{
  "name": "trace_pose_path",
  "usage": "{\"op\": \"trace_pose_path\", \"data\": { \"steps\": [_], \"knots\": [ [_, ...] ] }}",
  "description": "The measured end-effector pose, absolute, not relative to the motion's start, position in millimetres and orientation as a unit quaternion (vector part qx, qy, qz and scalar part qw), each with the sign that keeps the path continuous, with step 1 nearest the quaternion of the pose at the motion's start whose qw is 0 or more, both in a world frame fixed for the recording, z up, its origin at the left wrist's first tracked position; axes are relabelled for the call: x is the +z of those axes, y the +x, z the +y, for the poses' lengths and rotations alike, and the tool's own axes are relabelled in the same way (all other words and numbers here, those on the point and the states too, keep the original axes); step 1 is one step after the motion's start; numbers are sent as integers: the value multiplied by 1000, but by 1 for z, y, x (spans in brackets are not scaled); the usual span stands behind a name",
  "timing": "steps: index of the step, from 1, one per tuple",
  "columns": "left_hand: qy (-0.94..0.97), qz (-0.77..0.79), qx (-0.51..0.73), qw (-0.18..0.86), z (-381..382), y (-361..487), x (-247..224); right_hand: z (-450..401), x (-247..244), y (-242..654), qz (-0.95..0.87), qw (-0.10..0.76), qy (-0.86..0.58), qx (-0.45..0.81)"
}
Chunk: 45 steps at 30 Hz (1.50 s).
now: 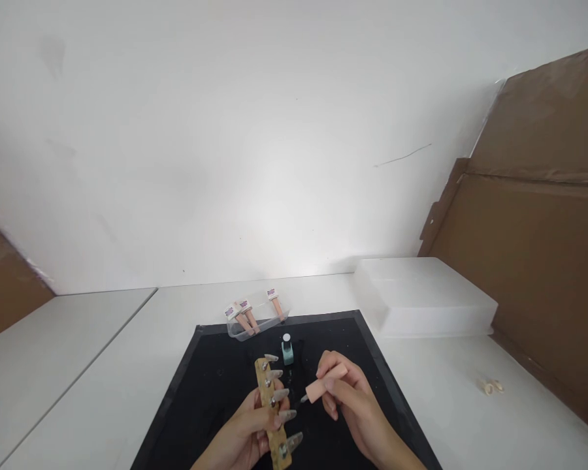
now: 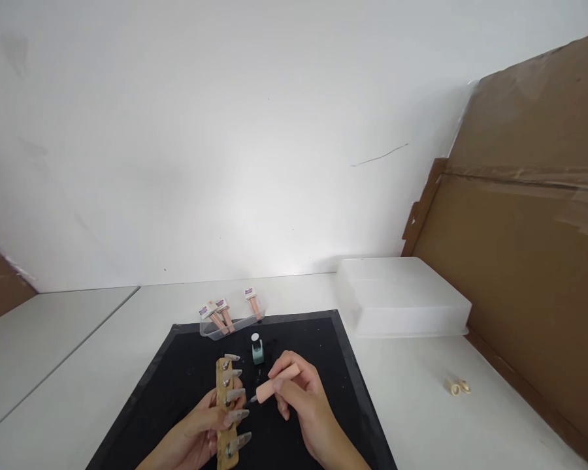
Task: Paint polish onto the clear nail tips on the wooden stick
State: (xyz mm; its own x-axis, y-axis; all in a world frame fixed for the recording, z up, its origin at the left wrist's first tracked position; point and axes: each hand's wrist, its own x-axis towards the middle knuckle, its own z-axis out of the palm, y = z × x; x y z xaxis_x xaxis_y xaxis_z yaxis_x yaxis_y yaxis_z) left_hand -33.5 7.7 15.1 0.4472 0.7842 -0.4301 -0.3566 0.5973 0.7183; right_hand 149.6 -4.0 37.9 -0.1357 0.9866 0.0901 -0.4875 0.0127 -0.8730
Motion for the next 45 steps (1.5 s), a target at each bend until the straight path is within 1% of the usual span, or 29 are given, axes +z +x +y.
{"op": "trace_pose_path", "data": {
  "steps": [5, 11, 18, 23, 29, 34, 39, 42, 45],
  "knots": [
    [282, 390, 350, 804, 8, -33, 16, -7, 35, 150, -439, 567, -308, 625],
    [276, 395, 343, 806, 8, -32, 17, -5, 35, 148, -475, 528, -316, 629],
    [272, 399, 343, 806, 8, -33, 19, -4, 32, 149, -488, 522, -325, 619],
    [281, 388, 344, 807, 7, -32, 17, -3, 33, 148, -483, 517, -357, 610],
    [285, 380, 347, 809, 9, -32, 13, -1, 33, 146, -456, 536, -407, 582],
    [285, 379, 345, 810, 7, -33, 14, -1, 33, 147, -426, 565, -383, 594],
    [276, 396, 343, 806, 6, -32, 18, -4, 32, 148, -463, 533, -356, 611],
    [279, 402, 338, 804, 7, -31, 18, -4, 32, 148, -476, 515, -371, 609],
    [284, 398, 344, 802, 8, -30, 16, -2, 33, 146, -466, 522, -401, 591]
  ]
}}
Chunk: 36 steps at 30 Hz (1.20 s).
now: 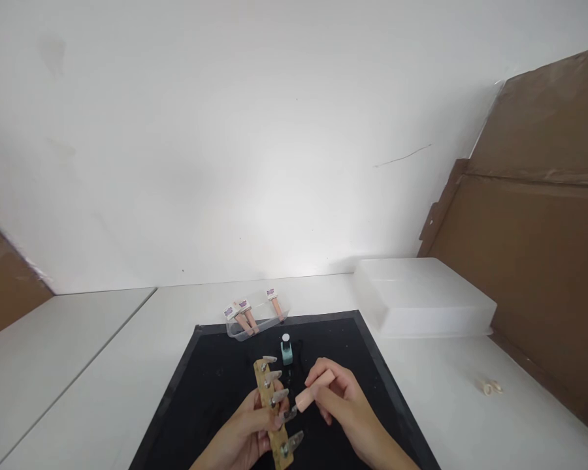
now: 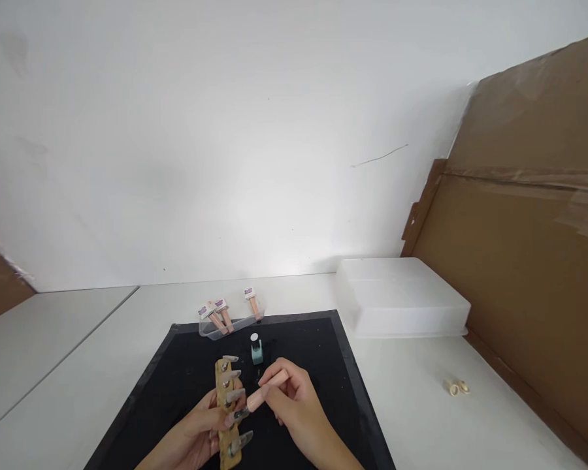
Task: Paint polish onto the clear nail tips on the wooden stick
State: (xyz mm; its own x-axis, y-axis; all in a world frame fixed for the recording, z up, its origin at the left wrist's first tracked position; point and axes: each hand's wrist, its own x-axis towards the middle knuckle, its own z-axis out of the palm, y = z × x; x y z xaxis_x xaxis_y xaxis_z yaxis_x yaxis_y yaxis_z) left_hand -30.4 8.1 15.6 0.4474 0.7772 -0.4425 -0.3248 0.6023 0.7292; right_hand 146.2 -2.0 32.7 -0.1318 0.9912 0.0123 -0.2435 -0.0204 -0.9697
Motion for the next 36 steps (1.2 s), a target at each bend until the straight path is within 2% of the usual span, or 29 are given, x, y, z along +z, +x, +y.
{"op": "trace_pose_path", "data": {
  "steps": [9, 17, 22, 28, 36],
  "knots": [
    [283, 392, 344, 805, 7, -31, 14, 0, 32, 148, -436, 565, -396, 578],
    [282, 395, 340, 806, 9, -30, 15, -4, 33, 148, -484, 513, -379, 600],
    [293, 394, 340, 802, 8, -31, 12, 0, 29, 147, -463, 528, -432, 566],
    [291, 397, 342, 800, 8, -32, 14, 0, 30, 149, -446, 554, -388, 585],
    [285, 401, 344, 800, 10, -29, 15, -2, 31, 147, -483, 510, -381, 602]
  ]
}}
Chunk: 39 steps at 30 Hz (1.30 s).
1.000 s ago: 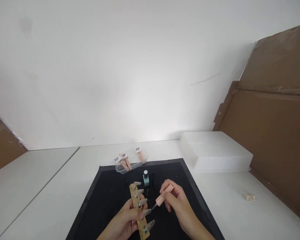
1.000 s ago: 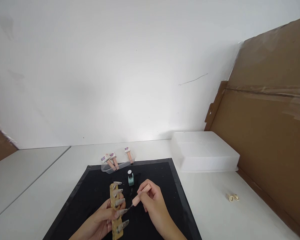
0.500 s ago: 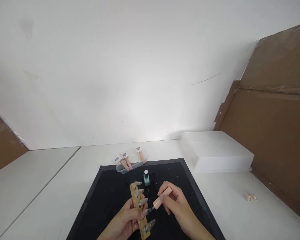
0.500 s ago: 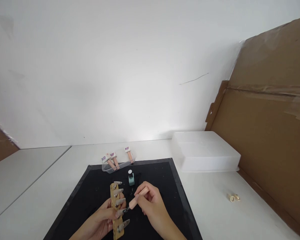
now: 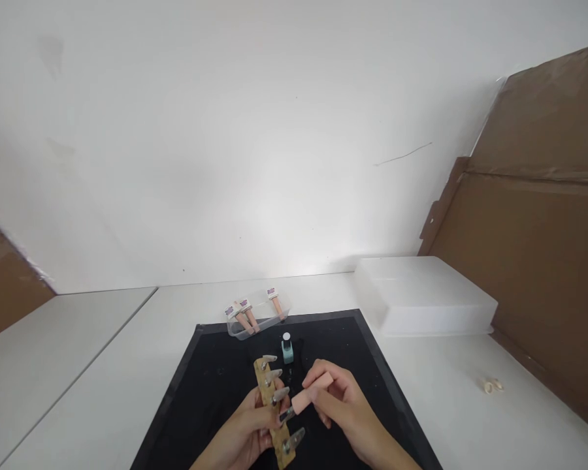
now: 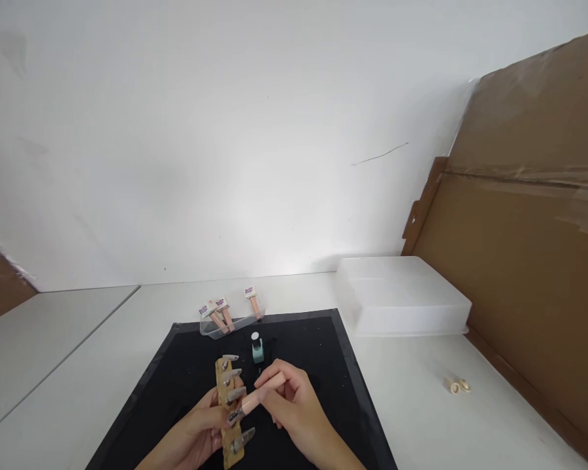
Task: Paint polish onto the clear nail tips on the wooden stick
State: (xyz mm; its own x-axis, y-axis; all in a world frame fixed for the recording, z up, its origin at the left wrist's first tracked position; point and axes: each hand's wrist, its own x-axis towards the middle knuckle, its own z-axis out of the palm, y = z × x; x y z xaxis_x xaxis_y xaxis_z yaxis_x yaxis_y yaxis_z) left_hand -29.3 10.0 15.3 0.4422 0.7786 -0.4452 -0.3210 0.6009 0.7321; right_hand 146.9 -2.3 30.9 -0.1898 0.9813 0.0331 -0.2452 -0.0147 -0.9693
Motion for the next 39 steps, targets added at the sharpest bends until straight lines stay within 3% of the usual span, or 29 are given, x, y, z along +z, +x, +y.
{"op": "trace_pose_path", "data": {
  "steps": [8, 13, 21, 29, 35, 39],
  "knots": [
    [296, 396, 341, 799, 8, -31, 13, 4, 29, 147, -454, 531, -454, 554],
    [293, 395, 343, 800, 8, -32, 12, 1, 31, 148, -434, 560, -417, 570],
    [289, 402, 342, 799, 10, -29, 15, -1, 30, 148, -475, 498, -408, 599],
    [317, 418, 335, 782, 8, -28, 17, 3, 30, 146, -451, 529, -472, 542],
    [331, 422, 333, 776, 6, -28, 19, -1, 31, 148, -445, 559, -410, 567],
    [337, 426, 331, 772, 8, -27, 19, -3, 33, 148, -468, 532, -384, 591]
  ]
}}
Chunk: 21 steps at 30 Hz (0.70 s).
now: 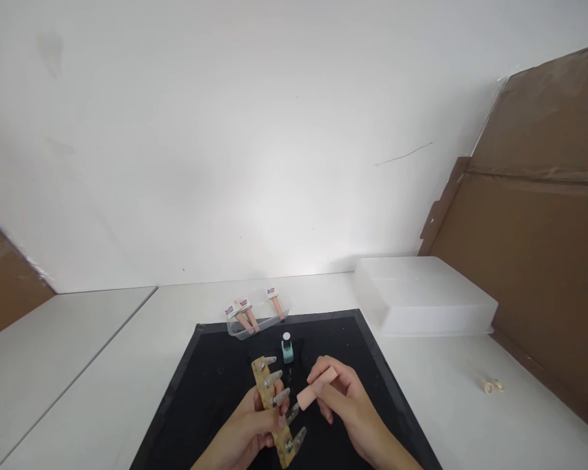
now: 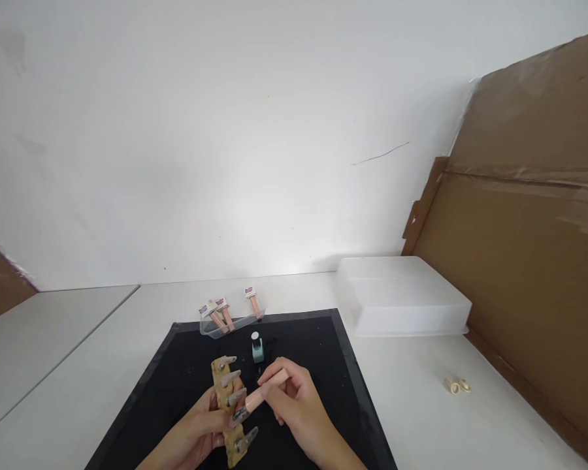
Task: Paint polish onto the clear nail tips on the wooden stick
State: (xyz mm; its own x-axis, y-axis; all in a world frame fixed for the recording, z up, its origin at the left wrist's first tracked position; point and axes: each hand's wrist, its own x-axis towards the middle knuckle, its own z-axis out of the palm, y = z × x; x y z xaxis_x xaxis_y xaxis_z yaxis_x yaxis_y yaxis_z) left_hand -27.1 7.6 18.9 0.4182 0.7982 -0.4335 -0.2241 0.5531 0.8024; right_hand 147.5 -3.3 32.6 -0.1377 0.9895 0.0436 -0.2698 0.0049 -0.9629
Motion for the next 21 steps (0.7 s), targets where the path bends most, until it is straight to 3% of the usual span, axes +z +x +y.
{"op": "trace_pose_path", "data": {
  "steps": [11, 17, 21],
  "knots": [
    [363, 424, 331, 761, 5, -26, 17, 4, 33, 145, -450, 517, -487, 542],
    [375, 409, 332, 763, 8, -27, 15, 1, 33, 147, -446, 548, -430, 562],
    [400, 403, 327, 755, 9, -23, 20, -1, 34, 148, -475, 523, -404, 581]
  ]
}}
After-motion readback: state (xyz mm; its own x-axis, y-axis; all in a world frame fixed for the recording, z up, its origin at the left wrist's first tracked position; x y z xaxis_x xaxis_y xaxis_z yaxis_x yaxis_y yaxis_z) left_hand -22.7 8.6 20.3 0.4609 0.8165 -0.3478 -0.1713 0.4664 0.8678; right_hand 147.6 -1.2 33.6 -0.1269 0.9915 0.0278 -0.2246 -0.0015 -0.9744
